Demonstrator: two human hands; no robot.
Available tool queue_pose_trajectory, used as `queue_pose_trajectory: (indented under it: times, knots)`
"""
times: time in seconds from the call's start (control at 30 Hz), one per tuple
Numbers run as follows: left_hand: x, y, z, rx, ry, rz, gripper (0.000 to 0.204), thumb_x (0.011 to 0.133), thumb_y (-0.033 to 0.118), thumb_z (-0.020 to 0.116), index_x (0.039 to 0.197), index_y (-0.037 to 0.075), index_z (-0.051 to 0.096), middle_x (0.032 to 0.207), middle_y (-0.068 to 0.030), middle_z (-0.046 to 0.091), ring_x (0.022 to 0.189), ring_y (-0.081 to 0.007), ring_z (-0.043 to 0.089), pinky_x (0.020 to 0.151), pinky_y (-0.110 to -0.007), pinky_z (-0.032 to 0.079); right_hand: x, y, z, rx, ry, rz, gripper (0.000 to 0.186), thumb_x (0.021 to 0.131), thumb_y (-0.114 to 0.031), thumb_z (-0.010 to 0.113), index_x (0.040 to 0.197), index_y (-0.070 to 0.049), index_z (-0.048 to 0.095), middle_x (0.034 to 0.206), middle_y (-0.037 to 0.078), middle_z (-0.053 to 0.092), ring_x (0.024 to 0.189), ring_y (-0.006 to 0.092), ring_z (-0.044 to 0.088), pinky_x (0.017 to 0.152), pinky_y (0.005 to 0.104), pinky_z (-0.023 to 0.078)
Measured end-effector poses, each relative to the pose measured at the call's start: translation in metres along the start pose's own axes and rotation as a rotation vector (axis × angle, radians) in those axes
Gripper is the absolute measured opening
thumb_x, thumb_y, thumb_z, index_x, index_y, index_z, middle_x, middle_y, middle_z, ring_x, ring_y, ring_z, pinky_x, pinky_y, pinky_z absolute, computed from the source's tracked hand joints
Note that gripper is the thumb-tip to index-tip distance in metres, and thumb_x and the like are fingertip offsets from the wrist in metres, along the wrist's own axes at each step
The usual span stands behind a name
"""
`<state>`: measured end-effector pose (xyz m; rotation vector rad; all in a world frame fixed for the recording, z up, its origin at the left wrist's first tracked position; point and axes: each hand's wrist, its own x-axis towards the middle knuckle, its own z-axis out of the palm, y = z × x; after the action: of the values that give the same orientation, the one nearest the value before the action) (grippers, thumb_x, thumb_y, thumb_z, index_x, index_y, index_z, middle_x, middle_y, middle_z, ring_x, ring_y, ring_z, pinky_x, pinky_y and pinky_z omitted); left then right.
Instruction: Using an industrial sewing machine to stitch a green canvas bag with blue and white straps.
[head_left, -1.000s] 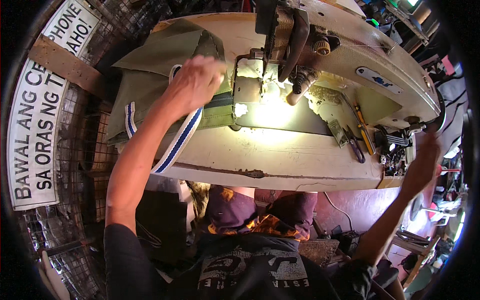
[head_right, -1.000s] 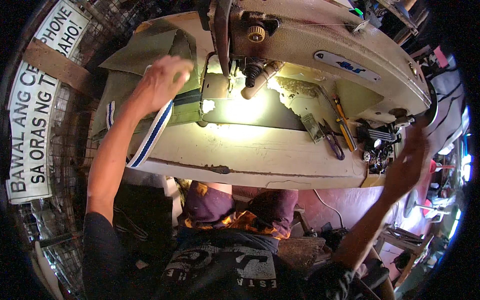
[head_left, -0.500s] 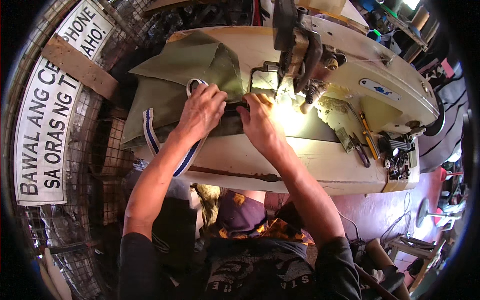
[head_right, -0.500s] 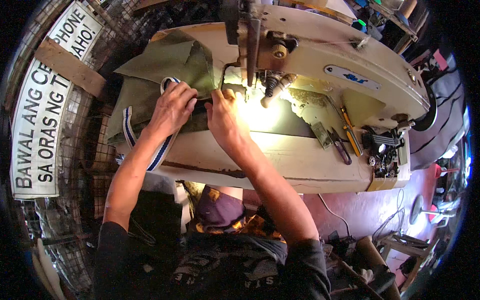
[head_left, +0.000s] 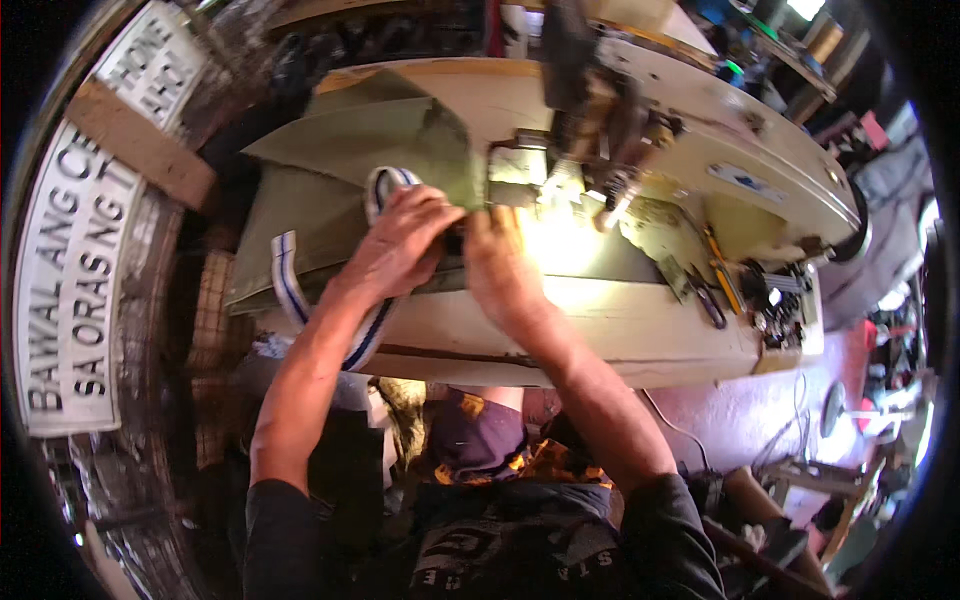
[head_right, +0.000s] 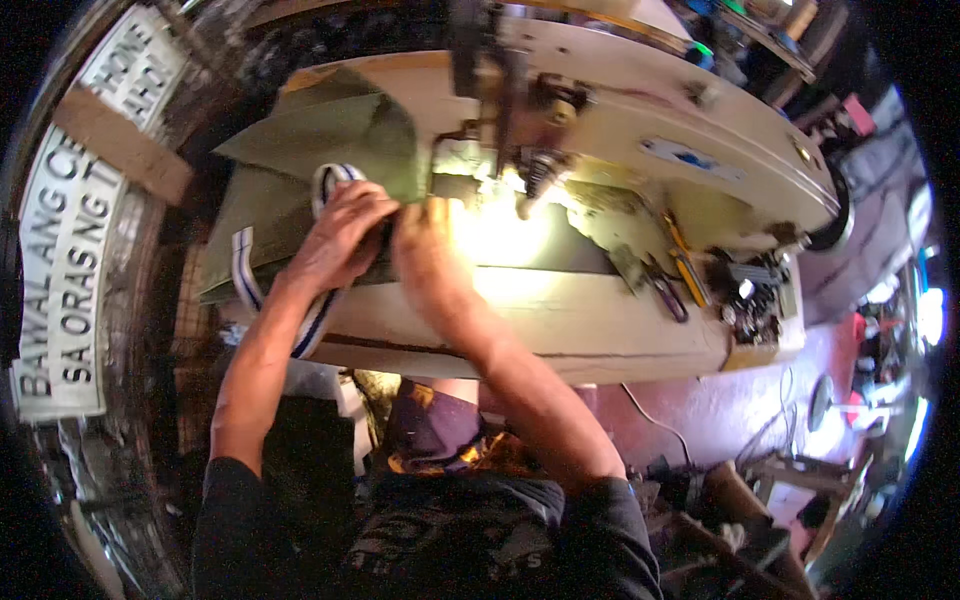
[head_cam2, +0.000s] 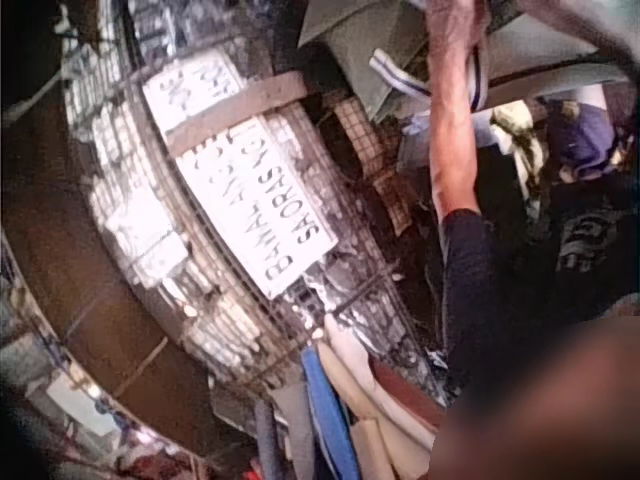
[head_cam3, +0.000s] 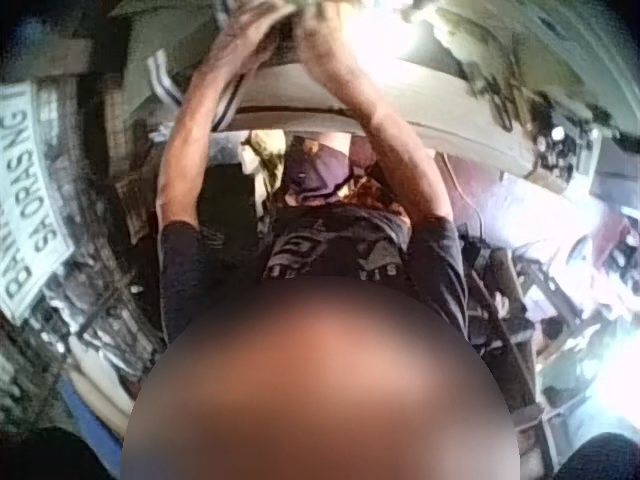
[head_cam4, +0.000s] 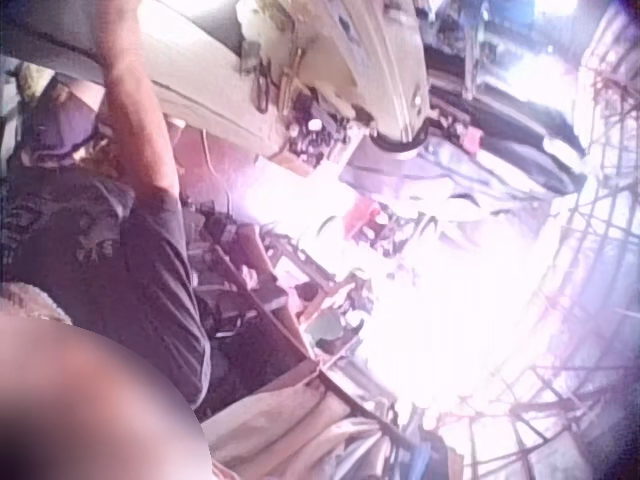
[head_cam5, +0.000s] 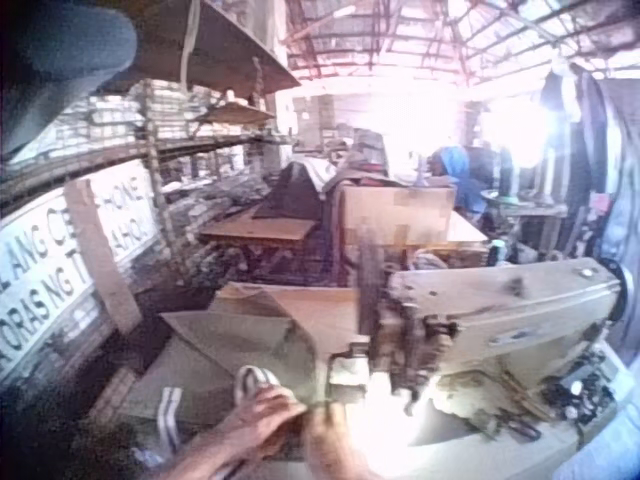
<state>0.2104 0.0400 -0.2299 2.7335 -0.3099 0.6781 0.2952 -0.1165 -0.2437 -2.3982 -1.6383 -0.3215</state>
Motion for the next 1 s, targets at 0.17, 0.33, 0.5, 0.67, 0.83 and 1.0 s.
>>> queue_pose_trajectory:
  times: [0.17,0.33,0.5,0.67,0.83,1.0]
  knots:
    - [0.009,0.001,0.002,-0.054,-0.02,-0.013,0.052,0.062,-0.016,0.058,0.11,0.003,0.062,0.109,-0.0114,0.062,0.113,-0.0315,0.055,0.097,-0.043,0.041,-0.012,-0.013,-0.02,0.268,0.319,0.128,0.029,0.077,0.0,0.054,0.105,0.005,0.05,0.096,0.023,0.05,0.093,0.0373,0.05,0.081,0.0437,0.047]
    - [0.017,0.01,-0.014,-0.521,-0.142,-0.329,0.04,0.081,-0.013,0.056,0.117,0.002,0.062,0.117,-0.0125,0.059,0.118,-0.0313,0.053,0.101,-0.036,0.042,-0.017,0.0,-0.028,0.278,0.331,0.11,0.026,0.08,-0.007,0.058,0.103,0.004,0.052,0.094,0.019,0.053,0.09,0.0324,0.054,0.079,0.0387,0.047]
    - [0.027,0.008,-0.02,-0.296,-0.24,-0.177,0.029,0.084,0.0,0.069,0.112,0.002,0.064,0.113,-0.011,0.062,0.11,-0.0286,0.058,0.096,-0.034,0.045,-0.023,0.006,-0.018,0.287,0.418,0.045,0.026,0.08,-0.01,0.06,0.101,0.001,0.053,0.094,0.017,0.053,0.093,0.0322,0.056,0.079,0.0391,0.049]
    - [0.023,-0.003,-0.022,-0.486,-0.277,-0.354,0.023,0.087,0.007,0.072,0.109,0.001,0.066,0.101,-0.0121,0.068,0.095,-0.0223,0.065,0.088,-0.034,0.048,-0.034,-0.001,-0.017,1.019,0.455,0.297,0.032,0.095,-0.002,0.059,0.122,0.009,0.045,0.113,0.027,0.058,0.104,0.0433,0.058,0.088,0.0454,0.049]
    - [0.018,-0.002,-0.03,-0.679,-0.137,-0.404,0.019,0.084,-0.001,0.073,0.102,-0.002,0.068,0.107,-0.0087,0.068,0.1,-0.0164,0.063,0.093,-0.03,0.047,-0.042,-0.015,-0.015,0.821,0.431,0.315,0.064,0.093,0.001,0.049,0.149,0.011,0.019,0.14,0.041,0.036,0.13,0.0535,0.041,0.108,0.0494,0.039]
    - [0.032,0.03,-0.066,-0.553,0.03,-0.168,0.016,0.084,-0.01,0.066,0.098,-0.003,0.067,0.112,-0.0093,0.067,0.106,-0.0175,0.062,0.093,-0.033,0.049,0.0,-0.03,0.015,1.115,0.304,0.233,0.066,0.087,0.004,0.049,0.148,0.009,0.025,0.146,0.038,0.031,0.139,0.0505,0.031,0.117,0.0478,0.03]
